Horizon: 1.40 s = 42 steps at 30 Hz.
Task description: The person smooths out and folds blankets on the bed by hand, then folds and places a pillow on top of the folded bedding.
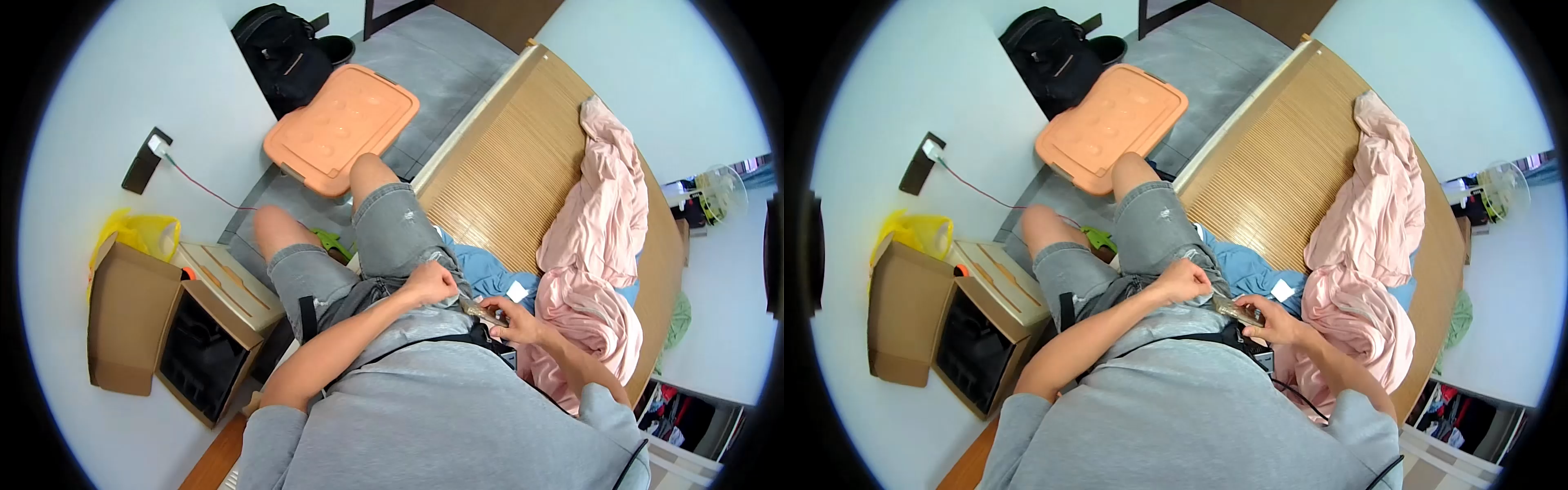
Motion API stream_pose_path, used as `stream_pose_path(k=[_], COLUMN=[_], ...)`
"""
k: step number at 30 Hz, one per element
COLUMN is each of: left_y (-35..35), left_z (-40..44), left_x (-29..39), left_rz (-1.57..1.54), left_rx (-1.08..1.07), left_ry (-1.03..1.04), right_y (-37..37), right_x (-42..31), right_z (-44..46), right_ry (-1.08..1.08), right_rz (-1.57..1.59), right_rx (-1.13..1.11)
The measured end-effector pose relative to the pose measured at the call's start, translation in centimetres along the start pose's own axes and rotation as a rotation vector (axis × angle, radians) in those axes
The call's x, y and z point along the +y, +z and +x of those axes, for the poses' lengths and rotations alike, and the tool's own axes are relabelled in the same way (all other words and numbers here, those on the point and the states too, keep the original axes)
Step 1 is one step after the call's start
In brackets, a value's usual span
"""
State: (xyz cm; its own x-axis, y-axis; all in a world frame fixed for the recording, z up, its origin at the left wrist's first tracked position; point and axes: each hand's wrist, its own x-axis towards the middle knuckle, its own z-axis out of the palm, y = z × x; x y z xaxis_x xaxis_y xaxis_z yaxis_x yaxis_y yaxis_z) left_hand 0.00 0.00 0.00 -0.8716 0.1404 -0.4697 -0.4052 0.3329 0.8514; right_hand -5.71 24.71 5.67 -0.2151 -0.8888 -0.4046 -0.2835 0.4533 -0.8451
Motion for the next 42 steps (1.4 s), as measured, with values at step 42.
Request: stream_pose_path(k=[42], left_y=[2.1], left_z=[-0.8], left_x=[2.5], left_rz=[-0.036], left_rx=[0.182], left_ry=[0.463], right_y=[2.7], right_x=[1.4], right_z=[2.1], right_ry=[0.105], right_rz=[0.555], right_rx=[0.308])
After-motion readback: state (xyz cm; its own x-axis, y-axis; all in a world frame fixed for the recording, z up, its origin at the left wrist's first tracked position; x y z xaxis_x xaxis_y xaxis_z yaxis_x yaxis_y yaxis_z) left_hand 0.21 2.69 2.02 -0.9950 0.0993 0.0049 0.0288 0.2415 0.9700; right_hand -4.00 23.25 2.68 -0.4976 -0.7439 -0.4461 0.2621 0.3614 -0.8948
